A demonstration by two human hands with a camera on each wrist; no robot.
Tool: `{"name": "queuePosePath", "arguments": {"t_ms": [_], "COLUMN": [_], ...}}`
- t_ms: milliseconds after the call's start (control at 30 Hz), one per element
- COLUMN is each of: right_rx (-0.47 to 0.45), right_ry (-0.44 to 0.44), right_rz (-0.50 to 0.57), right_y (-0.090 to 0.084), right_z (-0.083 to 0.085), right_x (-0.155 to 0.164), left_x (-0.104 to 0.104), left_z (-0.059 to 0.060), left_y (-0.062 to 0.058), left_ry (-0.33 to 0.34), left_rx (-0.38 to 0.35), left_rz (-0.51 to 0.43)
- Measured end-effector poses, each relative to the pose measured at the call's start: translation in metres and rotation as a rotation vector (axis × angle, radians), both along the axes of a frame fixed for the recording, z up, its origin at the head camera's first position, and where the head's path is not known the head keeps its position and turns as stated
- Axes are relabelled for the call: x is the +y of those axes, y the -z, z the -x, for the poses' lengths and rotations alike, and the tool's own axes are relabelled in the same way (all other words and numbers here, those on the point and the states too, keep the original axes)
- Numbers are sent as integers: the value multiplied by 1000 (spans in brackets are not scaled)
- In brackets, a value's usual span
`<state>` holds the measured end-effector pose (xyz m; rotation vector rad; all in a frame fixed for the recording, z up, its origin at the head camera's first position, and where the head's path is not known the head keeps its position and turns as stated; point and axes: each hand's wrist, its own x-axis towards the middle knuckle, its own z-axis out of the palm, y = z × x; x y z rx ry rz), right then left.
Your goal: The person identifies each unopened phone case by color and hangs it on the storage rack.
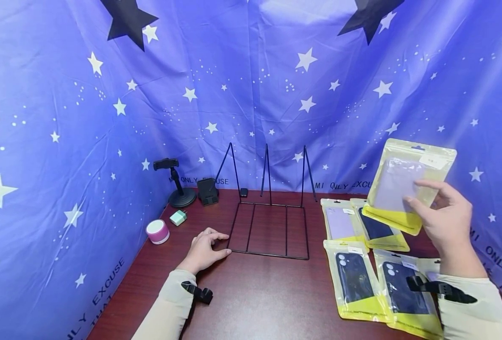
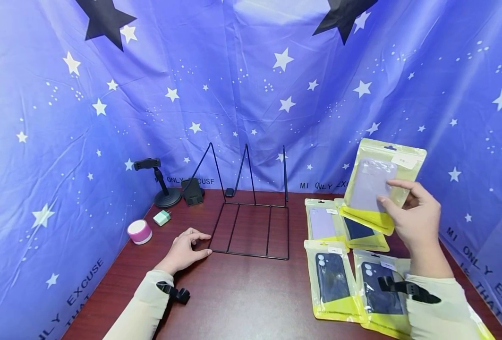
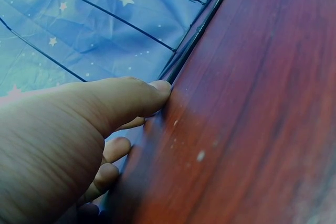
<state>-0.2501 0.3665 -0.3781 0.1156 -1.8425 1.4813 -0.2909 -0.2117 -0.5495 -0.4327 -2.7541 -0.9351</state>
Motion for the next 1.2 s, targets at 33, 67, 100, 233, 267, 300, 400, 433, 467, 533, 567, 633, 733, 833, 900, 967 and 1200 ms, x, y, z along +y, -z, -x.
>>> {"name": "queuePosePath", "arguments": {"t_ms": [33,67,100,233,267,300,400,433,467,533,567,633,733,833,900,967,1200], "right_rx": [31,64,99,209,224,241,274,280,281,288,293,316,373,418,438,451,450], "right_ry": [-50,-109,-169,-368,-392,-416,-456,-464,-468,-485,-491,-498,-489,-493,-518,-554,-628], "right_rz": [41,91,135,260,266,273,272,270,267,263,259,245,216,188,178,174,162], "right_y": [-2,-4,-6,-13,-15,-17,-21,-23,-25,-29,-31,-35,-40,-45,-48,-49,-52], "right_z": [-1,-1,-2,-6,-8,-9,-13,-15,-17,-22,-24,-29,-37,-44,-47,-50,-62], "right_x": [-3,-6,-8,-19,-21,-24,-32,-34,-37,-42,-45,-51,-58,-67,-73,-79,-90], "left_x": [0,0,0,0,-1,-1,-1,-2,-2,-2,-2,-2,-2,-2,-2,-2,-1], "left_z": [0,0,0,1,1,0,0,0,0,0,0,0,1,1,1,1,2], "left_y": [0,1,1,1,1,1,0,0,0,0,1,1,1,1,1,0,1], "left_ry": [0,-1,-1,-2,-3,-2,-4,-4,-5,-5,-5,-6,-6,-5,-5,-5,-5], "left_rx": [1,3,5,2,-2,-6,-19,-23,-25,-25,-23,-22,-21,-18,-15,-14,-24], "left_rz": [0,1,2,9,11,13,23,26,27,28,27,27,30,30,30,31,38]}}
